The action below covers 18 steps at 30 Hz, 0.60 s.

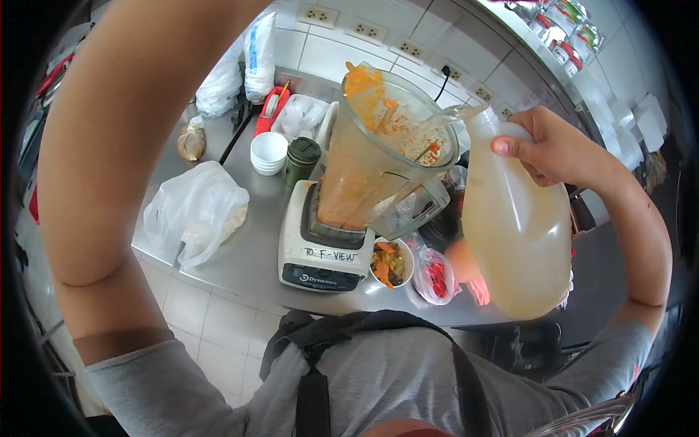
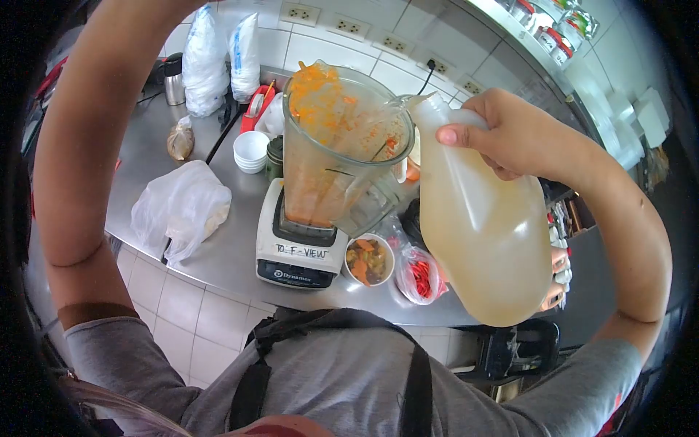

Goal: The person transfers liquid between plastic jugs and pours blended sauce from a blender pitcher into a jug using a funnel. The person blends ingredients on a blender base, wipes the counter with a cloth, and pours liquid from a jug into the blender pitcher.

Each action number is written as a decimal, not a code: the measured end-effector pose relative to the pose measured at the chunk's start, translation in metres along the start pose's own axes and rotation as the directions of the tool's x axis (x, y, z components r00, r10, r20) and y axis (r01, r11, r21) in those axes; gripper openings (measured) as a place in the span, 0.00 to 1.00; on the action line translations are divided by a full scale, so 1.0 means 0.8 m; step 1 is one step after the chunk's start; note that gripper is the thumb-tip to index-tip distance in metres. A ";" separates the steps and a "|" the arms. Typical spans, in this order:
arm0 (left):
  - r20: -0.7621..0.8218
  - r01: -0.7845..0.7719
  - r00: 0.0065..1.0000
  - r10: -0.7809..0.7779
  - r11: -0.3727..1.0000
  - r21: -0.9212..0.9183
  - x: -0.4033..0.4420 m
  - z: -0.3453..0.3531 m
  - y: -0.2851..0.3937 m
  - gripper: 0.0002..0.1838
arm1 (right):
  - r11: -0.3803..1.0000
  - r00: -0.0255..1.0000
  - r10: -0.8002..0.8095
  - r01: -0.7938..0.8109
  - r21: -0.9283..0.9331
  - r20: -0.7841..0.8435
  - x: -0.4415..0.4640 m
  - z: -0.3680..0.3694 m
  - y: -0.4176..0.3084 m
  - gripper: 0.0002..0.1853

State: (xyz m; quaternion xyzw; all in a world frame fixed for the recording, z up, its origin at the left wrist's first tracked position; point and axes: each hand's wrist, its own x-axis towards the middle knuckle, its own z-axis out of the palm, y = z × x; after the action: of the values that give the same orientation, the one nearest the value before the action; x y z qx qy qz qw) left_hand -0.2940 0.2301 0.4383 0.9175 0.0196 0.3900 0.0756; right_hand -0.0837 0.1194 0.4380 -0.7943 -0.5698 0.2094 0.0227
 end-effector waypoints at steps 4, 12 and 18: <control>0.226 0.369 0.906 -0.357 0.929 -0.012 0.004 -0.005 0.041 0.17 | 0.999 0.998 0.010 -0.013 0.051 0.058 0.001 0.003 0.000 0.22; 0.371 0.201 0.923 -0.104 0.951 -0.233 -0.004 0.017 0.000 0.13 | 0.999 0.998 -0.042 0.042 -0.007 0.047 0.004 0.014 0.000 0.21; 0.412 0.388 0.877 -0.248 0.871 -0.302 0.009 0.031 0.001 0.14 | 0.998 0.996 -0.047 0.045 -0.034 -0.072 -0.001 0.014 0.002 0.25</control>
State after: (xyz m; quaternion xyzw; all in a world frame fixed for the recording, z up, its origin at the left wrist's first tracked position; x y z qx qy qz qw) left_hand -0.2712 0.2270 0.4261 0.9250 0.0838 0.1932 0.3163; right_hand -0.0866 0.1162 0.4278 -0.7882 -0.5902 0.1708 0.0354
